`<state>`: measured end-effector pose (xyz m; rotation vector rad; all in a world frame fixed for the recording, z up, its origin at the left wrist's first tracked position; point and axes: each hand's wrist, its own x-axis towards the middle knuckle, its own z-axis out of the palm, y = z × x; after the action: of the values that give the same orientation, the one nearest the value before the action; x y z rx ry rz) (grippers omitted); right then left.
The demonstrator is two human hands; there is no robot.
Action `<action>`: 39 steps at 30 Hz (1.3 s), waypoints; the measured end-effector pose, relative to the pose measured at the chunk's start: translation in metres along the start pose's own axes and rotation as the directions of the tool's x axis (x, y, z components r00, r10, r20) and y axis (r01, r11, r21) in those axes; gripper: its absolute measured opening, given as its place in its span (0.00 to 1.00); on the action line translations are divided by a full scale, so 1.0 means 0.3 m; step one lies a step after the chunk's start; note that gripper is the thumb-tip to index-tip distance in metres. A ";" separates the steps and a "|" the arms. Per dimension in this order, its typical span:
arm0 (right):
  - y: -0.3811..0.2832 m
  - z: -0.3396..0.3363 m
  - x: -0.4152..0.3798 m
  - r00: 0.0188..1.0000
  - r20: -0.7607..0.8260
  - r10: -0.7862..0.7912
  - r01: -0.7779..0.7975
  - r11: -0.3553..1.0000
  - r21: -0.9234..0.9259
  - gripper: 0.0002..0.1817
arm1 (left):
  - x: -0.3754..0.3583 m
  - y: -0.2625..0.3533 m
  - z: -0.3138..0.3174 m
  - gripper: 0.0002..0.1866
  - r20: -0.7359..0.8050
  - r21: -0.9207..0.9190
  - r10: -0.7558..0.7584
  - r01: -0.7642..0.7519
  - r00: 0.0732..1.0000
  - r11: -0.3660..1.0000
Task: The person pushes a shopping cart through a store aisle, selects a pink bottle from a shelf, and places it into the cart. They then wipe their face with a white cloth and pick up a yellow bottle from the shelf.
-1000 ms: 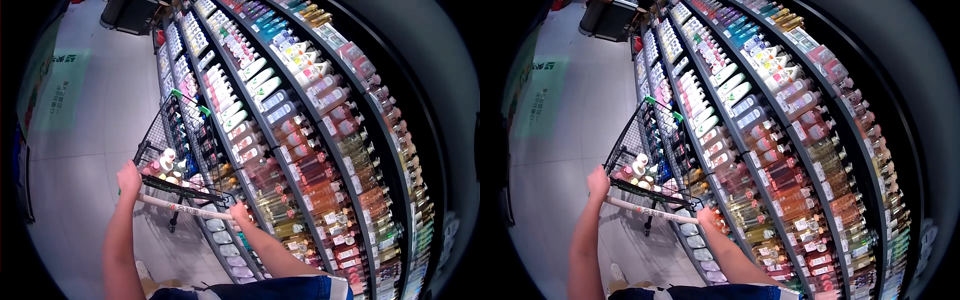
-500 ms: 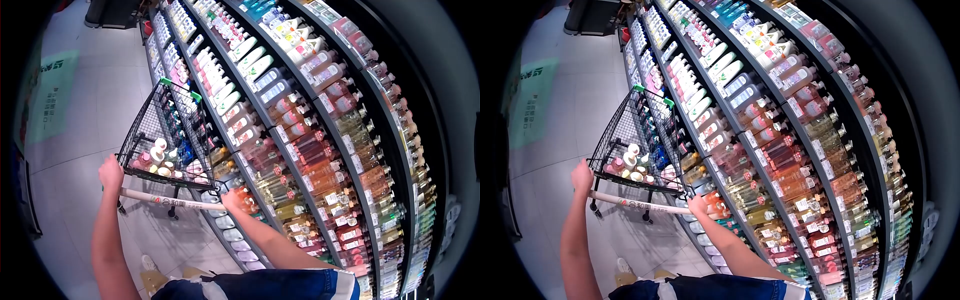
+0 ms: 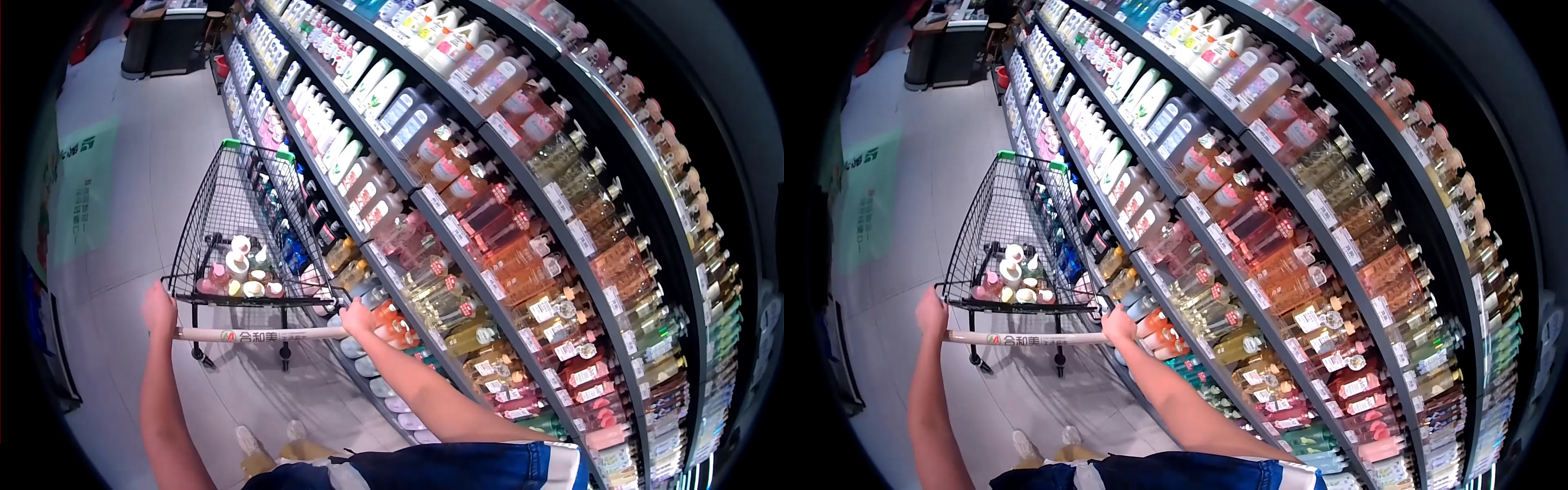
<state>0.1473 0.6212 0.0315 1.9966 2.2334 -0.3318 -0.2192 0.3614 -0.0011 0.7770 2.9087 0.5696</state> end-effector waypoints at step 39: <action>0.861 -0.074 0.185 0.967 -0.126 -0.220 0.236 0.964 0.126 0.25 | -0.972 0.393 0.098 0.26 0.161 -0.145 -0.109 0.132 0.981 0.981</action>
<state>0.3982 0.7065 0.0195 1.8639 2.5860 -0.4218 0.0940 0.3213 0.0094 0.5918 2.7109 0.6820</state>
